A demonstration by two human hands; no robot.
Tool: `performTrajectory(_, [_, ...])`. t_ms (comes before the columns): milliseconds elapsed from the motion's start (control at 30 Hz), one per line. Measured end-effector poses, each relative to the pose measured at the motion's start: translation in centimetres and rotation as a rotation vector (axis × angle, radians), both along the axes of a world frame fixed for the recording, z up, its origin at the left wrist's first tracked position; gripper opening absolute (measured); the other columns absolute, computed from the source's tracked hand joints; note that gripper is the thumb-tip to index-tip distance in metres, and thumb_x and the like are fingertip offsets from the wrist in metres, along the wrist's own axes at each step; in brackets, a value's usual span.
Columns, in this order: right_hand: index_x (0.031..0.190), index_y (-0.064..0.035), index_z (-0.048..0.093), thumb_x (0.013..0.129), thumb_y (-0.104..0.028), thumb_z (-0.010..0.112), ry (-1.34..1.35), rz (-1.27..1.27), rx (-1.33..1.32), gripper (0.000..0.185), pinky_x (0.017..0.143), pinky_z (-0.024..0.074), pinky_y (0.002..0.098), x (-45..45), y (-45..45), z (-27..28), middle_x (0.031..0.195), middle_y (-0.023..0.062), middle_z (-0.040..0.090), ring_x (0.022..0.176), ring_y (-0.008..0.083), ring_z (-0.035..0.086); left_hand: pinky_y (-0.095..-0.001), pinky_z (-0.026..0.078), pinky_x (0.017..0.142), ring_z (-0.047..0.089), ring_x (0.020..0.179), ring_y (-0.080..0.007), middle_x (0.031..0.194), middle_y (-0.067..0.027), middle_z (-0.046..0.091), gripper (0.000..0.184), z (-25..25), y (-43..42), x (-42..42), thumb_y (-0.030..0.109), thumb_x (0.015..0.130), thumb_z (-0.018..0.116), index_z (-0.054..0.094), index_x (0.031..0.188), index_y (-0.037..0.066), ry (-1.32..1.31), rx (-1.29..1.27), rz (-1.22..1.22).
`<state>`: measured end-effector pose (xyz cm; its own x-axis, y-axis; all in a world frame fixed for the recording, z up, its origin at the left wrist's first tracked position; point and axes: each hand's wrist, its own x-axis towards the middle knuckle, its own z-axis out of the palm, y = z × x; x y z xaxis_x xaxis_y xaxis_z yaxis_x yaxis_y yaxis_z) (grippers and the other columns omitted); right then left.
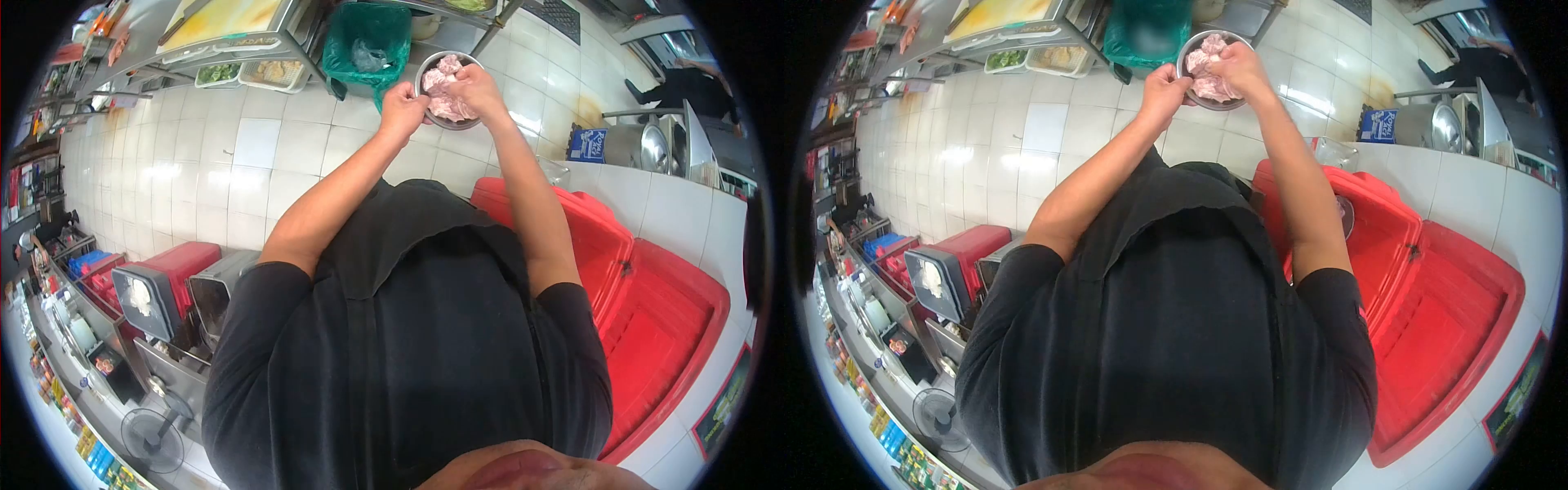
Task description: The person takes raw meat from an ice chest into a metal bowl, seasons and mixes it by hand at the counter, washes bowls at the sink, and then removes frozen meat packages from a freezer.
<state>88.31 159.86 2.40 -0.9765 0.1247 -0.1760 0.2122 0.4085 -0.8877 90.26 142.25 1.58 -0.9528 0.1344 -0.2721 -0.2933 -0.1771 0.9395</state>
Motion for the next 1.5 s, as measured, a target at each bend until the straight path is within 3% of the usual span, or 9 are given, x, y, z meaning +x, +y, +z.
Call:
performTrajectory(133, [0.09,-0.0058,0.063,0.065,-0.021,0.074,-0.024,0.122,0.082,0.031,0.07,0.0489,0.0326,-0.2,0.0,4.0,0.092,0.0122,0.064,0.082,0.0205,0.061,-0.0295,0.057,0.046,0.059,0.056,-0.0148,0.068,-0.0052,0.052,0.016,0.7,-1.3,0.2,-0.002,0.076,0.058,0.046,0.067,0.003,-0.032,0.046,0.04])
performTrajectory(333, [0.116,-0.015,0.058,0.065,-0.024,0.073,0.576,0.458,0.743,0.054,0.082,0.0509,0.0406,1.4,-5.1,4.2,0.115,0.0184,0.055,0.098,0.0318,0.06,-0.0284,0.056,0.047,0.058,0.058,-0.0132,0.072,-0.0062,0.056,0.016,0.7,-4.3,0.8,0.0,0.08,0.059,0.048,0.07,0.005,-0.077,0.011,0.05])
performTrajectory(467, [0.118,-0.0203,0.056,0.071,-0.032,0.07,0.143,0.454,0.853,0.05,0.079,0.0517,0.0423,1.6,-11.0,3.8,0.111,0.0162,0.053,0.097,0.0314,0.06,-0.0287,0.056,0.047,0.057,0.057,-0.0137,0.071,-0.0062,0.056,0.016,0.7,-7.4,0.6,0.0,0.079,0.059,0.048,0.069,0.005,-0.12,-0.058,0.064])
performTrajectory(567, [0.115,-0.0198,0.059,0.072,-0.029,0.069,0.051,0.491,0.879,0.046,0.079,0.0517,0.0417,-0.6,-13.9,0.8,0.109,0.0158,0.055,0.095,0.0325,0.061,-0.0284,0.056,0.047,0.057,0.055,-0.0138,0.07,-0.0055,0.054,0.015,-1.5,-10.4,0.3,0.001,0.08,0.059,0.048,0.07,0.005,-0.139,-0.052,0.097])
performTrajectory(733, [0.094,-0.0084,0.069,0.069,-0.014,0.069,-0.073,0.415,0.146,0.026,0.071,0.05,0.0315,-5.1,-17.5,2.9,0.087,0.0092,0.069,0.079,0.0185,0.064,-0.0278,0.056,0.047,0.056,0.053,-0.0139,0.069,-0.005,0.053,0.015,-2.0,-17.6,-2.0,0.002,0.08,0.058,0.047,0.07,0.005,-0.094,-0.009,0.137])
performTrajectory(833, [0.095,-0.0061,0.069,0.071,-0.011,0.068,0.007,0.42,0.07,0.024,0.07,0.0501,0.0303,-7.8,-21.0,4.8,0.087,0.007,0.069,0.076,0.0149,0.063,-0.0278,0.057,0.047,0.056,0.054,-0.0142,0.069,-0.0054,0.053,0.015,-0.3,-21.8,-3.7,0.002,0.08,0.058,0.047,0.07,0.004,-0.065,0.049,0.164])
performTrajectory(1167, [0.121,-0.0004,0.056,0.07,-0.015,0.076,0.047,0.517,0.067,0.057,0.081,0.0485,0.0289,-12.5,-38.0,9.7,0.11,0.0128,0.062,0.095,0.0179,0.06,-0.0295,0.058,0.048,0.058,0.055,-0.0153,0.068,-0.0063,0.054,0.013,1.0,-36.1,-7.4,-0.001,0.08,0.058,0.048,0.071,0.002,-0.098,0.144,0.35])
performTrajectory(1367, [0.126,-0.005,0.054,0.07,-0.016,0.074,0.102,0.757,0.308,0.061,0.089,0.0463,0.0304,-16.0,-46.2,7.5,0.117,0.0135,0.061,0.106,0.0187,0.058,-0.0302,0.058,0.048,0.057,0.054,-0.0148,0.067,-0.0053,0.053,0.017,-1.1,-45.0,-9.2,-0.002,0.08,0.057,0.047,0.068,0.004,-0.118,0.199,0.56])
performTrajectory(1500, [0.12,-0.0107,0.057,0.065,-0.014,0.071,0.458,0.924,0.392,0.057,0.09,0.046,0.0358,-18.5,-55.2,1.6,0.108,0.0158,0.061,0.102,0.0319,0.058,-0.03,0.057,0.047,0.056,0.054,-0.0149,0.067,-0.0059,0.053,0.02,-1.6,-51.5,-11.5,-0.002,0.079,0.058,0.045,0.066,0.005,-0.13,0.144,0.659])
